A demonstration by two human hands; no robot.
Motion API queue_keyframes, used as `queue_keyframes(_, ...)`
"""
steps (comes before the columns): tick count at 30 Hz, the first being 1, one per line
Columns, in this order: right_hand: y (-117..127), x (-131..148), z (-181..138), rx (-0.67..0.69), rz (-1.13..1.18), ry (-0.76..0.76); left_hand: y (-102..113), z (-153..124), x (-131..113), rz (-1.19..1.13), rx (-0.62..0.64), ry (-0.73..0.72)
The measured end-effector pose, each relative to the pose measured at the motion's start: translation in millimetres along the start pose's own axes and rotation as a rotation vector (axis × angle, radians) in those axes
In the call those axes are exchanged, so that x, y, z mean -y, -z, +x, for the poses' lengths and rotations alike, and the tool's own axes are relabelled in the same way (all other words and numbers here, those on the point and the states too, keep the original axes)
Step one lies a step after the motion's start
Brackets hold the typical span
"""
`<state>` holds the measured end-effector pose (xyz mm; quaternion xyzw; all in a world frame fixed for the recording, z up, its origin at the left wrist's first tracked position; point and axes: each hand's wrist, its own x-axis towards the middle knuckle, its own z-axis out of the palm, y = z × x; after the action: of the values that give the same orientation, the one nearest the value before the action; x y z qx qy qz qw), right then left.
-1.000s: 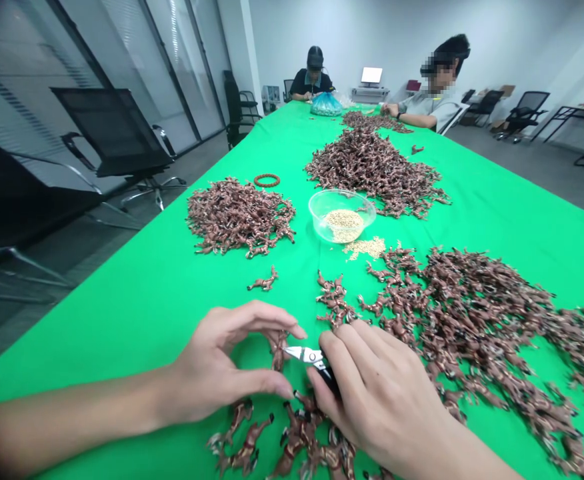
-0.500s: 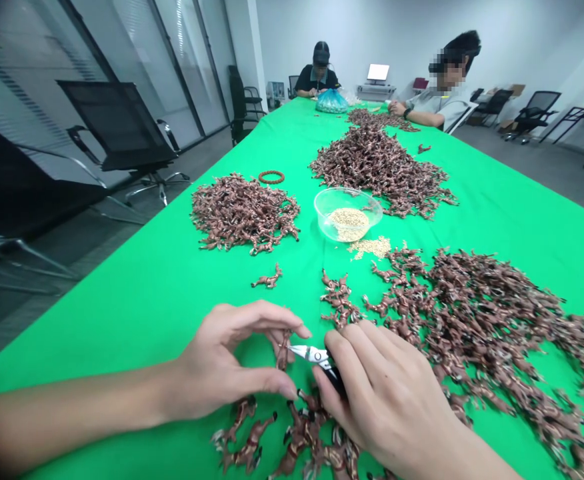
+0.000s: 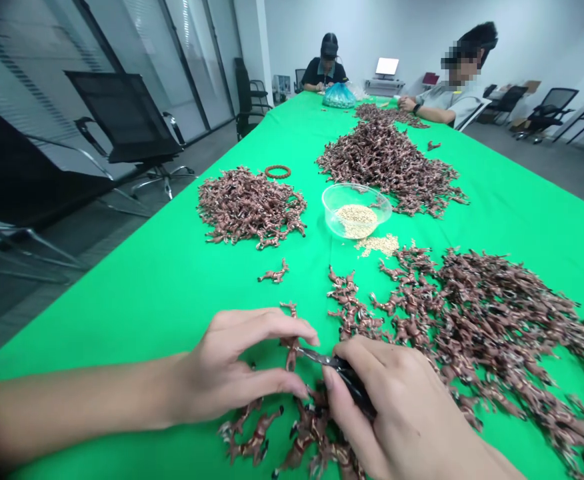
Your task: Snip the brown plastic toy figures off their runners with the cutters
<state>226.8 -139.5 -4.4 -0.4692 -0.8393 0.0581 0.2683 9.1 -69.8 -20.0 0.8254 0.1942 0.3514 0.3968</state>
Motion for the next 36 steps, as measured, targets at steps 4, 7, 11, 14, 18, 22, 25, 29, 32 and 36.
queue_keyframes(4, 4.7, 4.8, 1.9, -0.056, -0.013, -0.023, -0.8, 0.3, 0.0, 0.047, -0.011, -0.005)
queue_keyframes(7, 5.3, 2.6, 0.8, -0.028, 0.005, -0.057, -0.6, 2.0, 0.1, -0.003, -0.031, 0.039)
queue_keyframes(11, 4.0, -4.2, 0.3, 0.045, 0.058, -0.114, -0.3, 4.3, 1.1, -0.099, -0.053, 0.085)
queue_keyframes(14, 2.8, -7.7, -0.2, 0.064, 0.090, -0.140, -0.5, 5.3, 1.8, -0.129, -0.079, 0.108)
queue_keyframes(18, 0.3, -8.3, -1.6, 0.046, 0.110, -0.140, -0.3, 6.5, 1.4, -0.142, -0.088, 0.140)
queue_keyframes(22, -3.4, -8.0, -2.7, 0.017, 0.105, -0.104, 0.0, 7.3, 0.5, -0.139, -0.084, 0.158)
queue_keyframes(25, -6.1, -9.0, -3.7, -0.011, 0.091, -0.082, -0.4, 7.6, 0.5, -0.122, -0.070, 0.215)
queue_keyframes(29, -9.4, -10.8, -6.0, -0.012, 0.071, -0.078, -0.4, 7.5, 1.0, -0.088, -0.049, 0.287)
queue_keyframes(32, -11.5, -11.4, -7.8, -0.003, 0.065, -0.099, 0.2, 7.1, 0.2, -0.049, -0.022, 0.328)
queue_keyframes(36, -12.0, -11.4, -7.6, -0.022, 0.052, -0.098, 0.1, 6.7, -1.7, -0.075, 0.013, 0.316)
